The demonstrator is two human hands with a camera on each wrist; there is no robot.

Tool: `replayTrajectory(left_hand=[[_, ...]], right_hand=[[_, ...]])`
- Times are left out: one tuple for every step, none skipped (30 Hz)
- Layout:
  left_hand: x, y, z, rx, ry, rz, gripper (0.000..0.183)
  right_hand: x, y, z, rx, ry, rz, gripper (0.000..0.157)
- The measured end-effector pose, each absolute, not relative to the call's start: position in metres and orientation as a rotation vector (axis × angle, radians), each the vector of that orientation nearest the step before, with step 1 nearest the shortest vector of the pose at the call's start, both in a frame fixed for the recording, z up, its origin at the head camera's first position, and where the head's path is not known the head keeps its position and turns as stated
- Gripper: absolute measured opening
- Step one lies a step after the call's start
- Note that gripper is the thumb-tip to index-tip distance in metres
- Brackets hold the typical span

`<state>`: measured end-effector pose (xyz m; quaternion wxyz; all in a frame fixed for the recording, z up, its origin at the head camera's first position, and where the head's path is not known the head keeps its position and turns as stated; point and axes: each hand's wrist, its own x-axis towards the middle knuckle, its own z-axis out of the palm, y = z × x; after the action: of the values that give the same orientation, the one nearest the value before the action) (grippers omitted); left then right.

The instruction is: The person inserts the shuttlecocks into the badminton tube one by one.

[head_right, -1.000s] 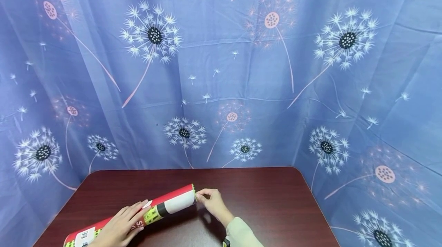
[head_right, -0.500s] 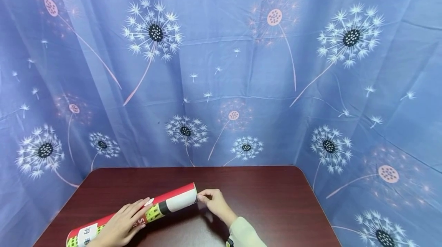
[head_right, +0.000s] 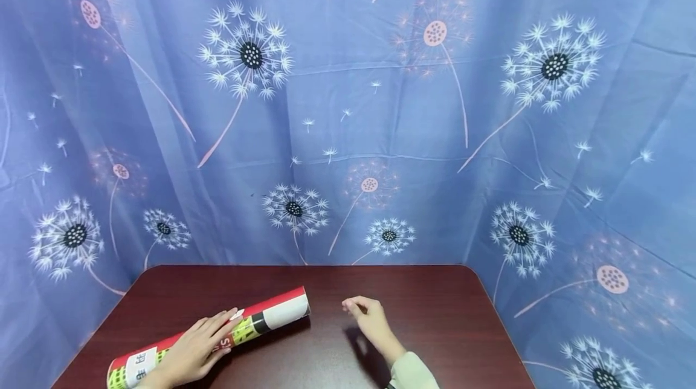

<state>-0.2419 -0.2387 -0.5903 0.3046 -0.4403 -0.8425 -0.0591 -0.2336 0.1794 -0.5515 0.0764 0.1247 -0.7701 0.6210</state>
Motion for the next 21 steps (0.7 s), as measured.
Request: replayTrajectory(left_hand=[[-0.245,-0.240,-0.591,-1.154,-2.243,-0.144,0.065],[-0.247,-0.241,-0.592,-1.147,-2.250,-0.138,0.065],[-0.250,-0.242,-0.593,-1.140,-2.263,-0.124,0.064],[-0.253,-0.243,-0.594,-1.135,-2.270,-0.115,0.065],[-0.255,-0.243,-0.594,-1.132,-2.278,-0.110,0.066],[-0.258,-0.244,-0.595,-1.131,-2.282,-0.105,0.066],[-0.261,-0.245,-0.596,-1.126,-2.289,-0.099,0.067],[-0.263,-0.245,-0.596,-1.121,-2.292,-0.096,0.067],[-0.266,-0.246,-0.596,-1.114,-2.296,-0.090,0.067],[-0.268,-0.246,-0.597,-1.106,-2.299,-0.083,0.067],[-0.270,-0.246,-0.597,-1.100,-2.300,-0.080,0.067],[-0.272,-0.246,-0.597,-1.095,-2.303,-0.074,0.066],[-0.273,-0.246,-0.598,-1.087,-2.306,-0.065,0.066],[-0.275,-0.247,-0.598,-1.079,-2.311,-0.057,0.065],[-0.276,-0.247,-0.599,-1.072,-2.316,-0.049,0.065],[-0.277,-0.247,-0.600,-1.065,-2.323,-0.044,0.064],[-0.278,-0.248,-0.601,-1.057,-2.327,-0.040,0.064],[-0.278,-0.248,-0.601,-1.049,-2.331,-0.041,0.063],[-0.277,-0.249,-0.602,-1.041,-2.333,-0.039,0.063],[-0.277,-0.249,-0.603,-1.036,-2.333,-0.042,0.063],[-0.276,-0.250,-0.603,-1.031,-2.332,-0.043,0.063]], right_hand=[[-0.232,0.184,-0.553,0.348,-2.303,1.878,0.023],[-0.231,0.189,-0.554,0.325,-2.296,1.885,0.024],[-0.229,0.193,-0.556,0.299,-2.292,1.885,0.025],[-0.227,0.197,-0.557,0.267,-2.292,1.886,0.026],[-0.225,0.201,-0.557,0.239,-2.294,1.882,0.028],[-0.224,0.205,-0.558,0.218,-2.292,1.882,0.029],[-0.222,0.208,-0.559,0.193,-2.295,1.886,0.029],[-0.221,0.211,-0.561,0.178,-2.299,1.881,0.031],[-0.220,0.213,-0.562,0.158,-2.304,1.884,0.032],[-0.219,0.215,-0.562,0.134,-2.304,1.896,0.033],[-0.219,0.217,-0.563,0.115,-2.305,1.907,0.033],[-0.218,0.219,-0.563,0.095,-2.304,1.915,0.034],[-0.218,0.221,-0.563,0.070,-2.304,1.923,0.034],[-0.218,0.222,-0.562,0.053,-2.303,1.926,0.034],[-0.217,0.223,-0.562,0.031,-2.298,1.937,0.034],[-0.217,0.224,-0.562,0.020,-2.296,1.942,0.034],[-0.217,0.224,-0.561,0.013,-2.296,1.943,0.033],[-0.216,0.224,-0.561,0.006,-2.295,1.944,0.033],[-0.216,0.225,-0.561,0.001,-2.295,1.945,0.033],[-0.214,0.225,-0.561,-0.002,-2.294,1.945,0.032],[-0.214,0.225,-0.561,-0.008,-2.295,1.949,0.032]])
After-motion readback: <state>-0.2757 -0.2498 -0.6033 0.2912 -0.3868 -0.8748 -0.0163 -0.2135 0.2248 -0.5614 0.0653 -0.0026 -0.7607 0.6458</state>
